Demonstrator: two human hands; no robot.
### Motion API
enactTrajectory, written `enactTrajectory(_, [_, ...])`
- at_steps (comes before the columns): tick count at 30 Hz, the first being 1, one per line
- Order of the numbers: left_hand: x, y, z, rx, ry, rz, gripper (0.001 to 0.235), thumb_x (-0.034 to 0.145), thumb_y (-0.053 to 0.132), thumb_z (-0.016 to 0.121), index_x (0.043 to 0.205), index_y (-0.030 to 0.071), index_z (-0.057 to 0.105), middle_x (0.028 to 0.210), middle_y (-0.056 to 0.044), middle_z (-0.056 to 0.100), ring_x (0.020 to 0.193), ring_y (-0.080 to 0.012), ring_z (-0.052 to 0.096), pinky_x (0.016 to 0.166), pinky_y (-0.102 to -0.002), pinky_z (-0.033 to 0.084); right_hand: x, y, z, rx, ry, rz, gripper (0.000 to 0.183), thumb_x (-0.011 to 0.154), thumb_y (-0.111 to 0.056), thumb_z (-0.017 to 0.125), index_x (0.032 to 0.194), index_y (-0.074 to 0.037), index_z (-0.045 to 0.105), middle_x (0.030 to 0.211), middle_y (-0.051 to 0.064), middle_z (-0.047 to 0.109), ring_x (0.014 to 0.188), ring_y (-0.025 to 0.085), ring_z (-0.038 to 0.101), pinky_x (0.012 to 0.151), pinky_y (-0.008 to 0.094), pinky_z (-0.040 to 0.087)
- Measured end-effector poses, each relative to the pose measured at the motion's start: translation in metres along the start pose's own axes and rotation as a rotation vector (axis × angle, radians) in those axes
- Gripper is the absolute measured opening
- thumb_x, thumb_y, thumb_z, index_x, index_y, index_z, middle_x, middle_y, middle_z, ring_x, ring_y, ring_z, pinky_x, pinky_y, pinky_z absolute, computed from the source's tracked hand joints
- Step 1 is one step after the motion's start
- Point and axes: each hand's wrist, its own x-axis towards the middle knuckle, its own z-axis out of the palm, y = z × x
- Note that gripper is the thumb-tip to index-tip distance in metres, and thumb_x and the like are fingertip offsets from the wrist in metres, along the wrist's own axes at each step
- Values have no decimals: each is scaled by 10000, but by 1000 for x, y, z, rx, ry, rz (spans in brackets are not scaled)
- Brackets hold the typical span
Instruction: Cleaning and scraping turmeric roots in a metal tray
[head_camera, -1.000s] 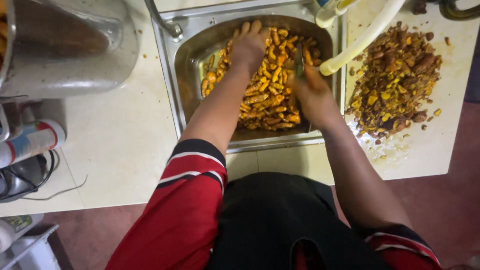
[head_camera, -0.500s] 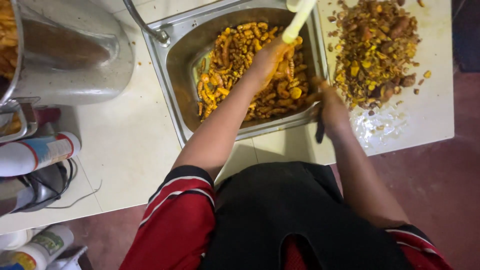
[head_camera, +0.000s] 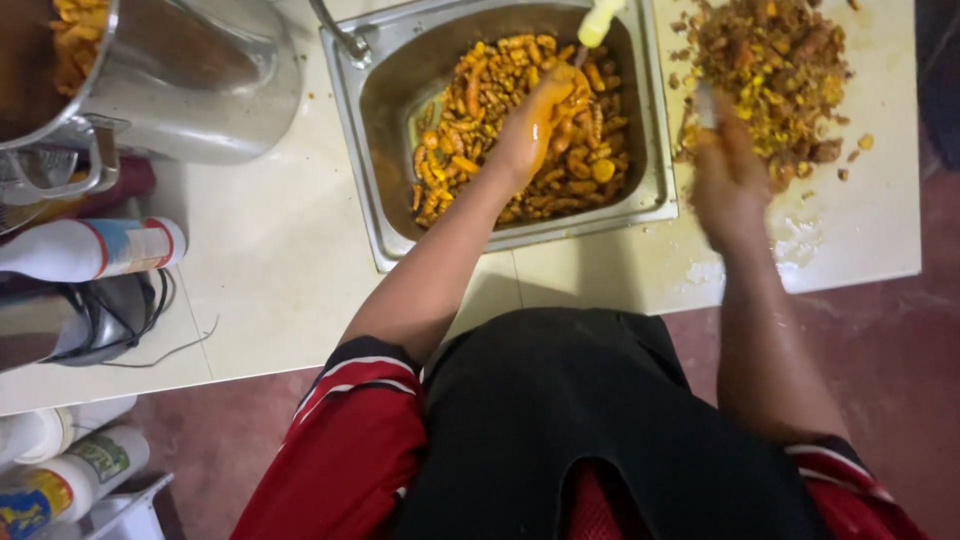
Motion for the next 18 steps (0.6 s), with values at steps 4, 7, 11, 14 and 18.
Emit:
enactTrajectory(4, [-24, 10, 19, 50, 28, 28, 388, 979, 376, 573, 1312, 182, 618, 798, -2, 610, 633, -86, 541, 546, -251, 324, -33, -48, 27, -20, -220, 49, 522, 1017, -185, 514, 1530, -272, 474, 1279, -52, 661, 546, -65, 400, 435, 64, 401])
enactTrajectory(7, [-42, 22, 28, 110, -122, 177, 250, 872, 178, 539, 1105, 206, 626, 1253, -94, 599, 1345, -289, 516, 895, -322, 433, -29, -25, 37, -24, -399, -404, 624, 1070, -199, 513, 1644, -195, 268, 988, 58, 509, 736, 121, 494, 607, 262, 488])
enactTrajectory(11, [-68, 37, 44, 320, -95, 329, 283, 935, 261, 459, 1174, 131, 536, 1027, -50, 553, 910, -152, 520, 776, -326, 438, -30, -31, 46, 28, -341, -508, 603, 1078, -164, 536, 1620, -107, 279, 1280, 105, 445, 1067, 174, 342, 894, 337, 309])
enactTrajectory(14, [-73, 30, 41, 290, -87, 343, 319, 961, 219, 496, 1263, 119, 512, 1113, -64, 546, 961, -149, 526, 841, -316, 455, -31, -32, 49, 8, -282, -598, 543, 1069, -127, 544, 1571, -66, 345, 1633, 183, 356, 1529, 281, 331, 1252, 416, 284])
enactTrajectory(18, [-89, 41, 43, 529, -106, 431, 340, 1088, 238, 439, 1399, 114, 498, 1407, -135, 508, 1336, -231, 488, 1163, -375, 392, -38, -40, 45, 13, -320, -501, 527, 1068, -151, 535, 1564, -181, 361, 1632, 153, 384, 1413, 254, 493, 944, 343, 621])
